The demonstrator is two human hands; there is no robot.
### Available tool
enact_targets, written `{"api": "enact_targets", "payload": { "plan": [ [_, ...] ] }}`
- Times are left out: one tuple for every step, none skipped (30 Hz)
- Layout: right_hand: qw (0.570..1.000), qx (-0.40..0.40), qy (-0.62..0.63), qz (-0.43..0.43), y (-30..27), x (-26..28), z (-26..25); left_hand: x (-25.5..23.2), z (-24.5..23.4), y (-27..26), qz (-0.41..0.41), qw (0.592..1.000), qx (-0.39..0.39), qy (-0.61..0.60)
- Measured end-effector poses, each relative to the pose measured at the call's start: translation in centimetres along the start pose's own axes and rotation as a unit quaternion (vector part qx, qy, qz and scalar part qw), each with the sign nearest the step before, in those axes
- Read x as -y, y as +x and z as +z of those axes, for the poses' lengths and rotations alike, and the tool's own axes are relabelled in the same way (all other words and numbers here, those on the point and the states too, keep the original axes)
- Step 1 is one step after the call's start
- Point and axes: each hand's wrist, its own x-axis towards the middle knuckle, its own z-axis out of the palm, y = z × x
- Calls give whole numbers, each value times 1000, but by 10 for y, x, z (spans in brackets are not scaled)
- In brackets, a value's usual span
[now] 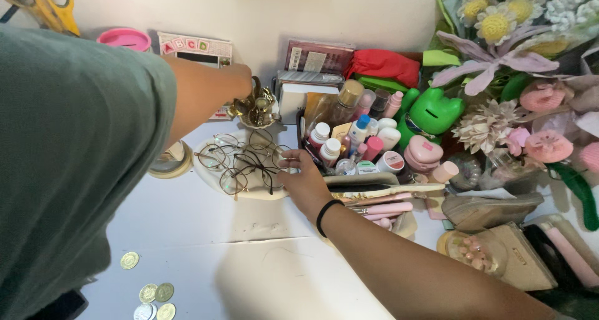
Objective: The person organizes a cluttered desk by moving a phone, a small mirror, and a makeup bag. They then pick up a black strap, place it in a bag, and gather coins from the surface. Finally, they open a wallet and place the coins inside.
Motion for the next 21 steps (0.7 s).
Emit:
{"api": "enact_targets", "payload": {
  "plan": [
    [1000, -1, 0, 4, 0, 1, 0, 1, 4, 0, -6, 1000, -8, -1],
    [1000, -3, 0, 7, 1, 3, 0, 3, 8, 0, -10, 1000, -10, -5],
    [1000, -5, -1, 11, 1, 4, 0, 4, 13, 1, -14, 1000, -12, -11],
    [1000, -2, -4, 13, 2, 6, -1, 6, 17, 2, -16, 1000, -14, -13],
    [1000, -1, -7, 16, 3, 7, -3, 5, 21, 3, -17, 1000, -15, -18],
    [1000, 0, -9, 18, 2, 8, -5, 5, 24, 4, -19, 999, -17, -22],
    [1000, 1, -7, 19, 2, 8, -5, 5, 25, 5, -19, 999, -20, -27],
    [1000, 2, -4, 19, 1, 8, -5, 4, 26, 6, -19, 999, -22, -30],
    [1000, 3, 0, 19, 1, 9, -5, 4, 27, 6, -19, 999, -26, -33],
    [1000, 1, -15, 4, 0, 9, -5, 3, 28, 6, -20, 999, -29, -36],
    [999, -2, -31, -12, -1, 9, -4, 3, 28, 5, -21, 998, -34, -40],
    [999, -4, -46, -27, -3, 9, -4, 3, 29, 3, -22, 998, -38, -43],
    [993, -14, -101, -59, -3, 9, -4, 3, 29, 1, -24, 998, -43, -46],
    [983, -25, -156, -91, -3, 10, -5, 2, 29, -1, -25, 997, -48, -51],
    [969, -34, -210, -123, -1, 10, -6, 3, 30, -3, -25, 997, -53, -57],
    [942, -49, -269, -194, 5, 11, -7, 4, 31, -6, -26, 996, -60, -62],
    [906, -62, -324, -264, 12, 12, -8, 3, 34, -7, -26, 995, -66, -70],
    [862, -75, -376, -331, 20, 13, -9, 1, 39, -9, -23, 994, -73, -80],
    [843, -70, -418, -332, 29, 15, -10, 1, 45, -11, -21, 992, -80, -91],
    [822, -65, -458, -333, 38, 17, -10, 1, 52, -13, -18, 991, -86, -102],
    [798, -60, -498, -334, 45, 20, -10, 2, 60, -15, -14, 989, -94, -116]
  ]
}}
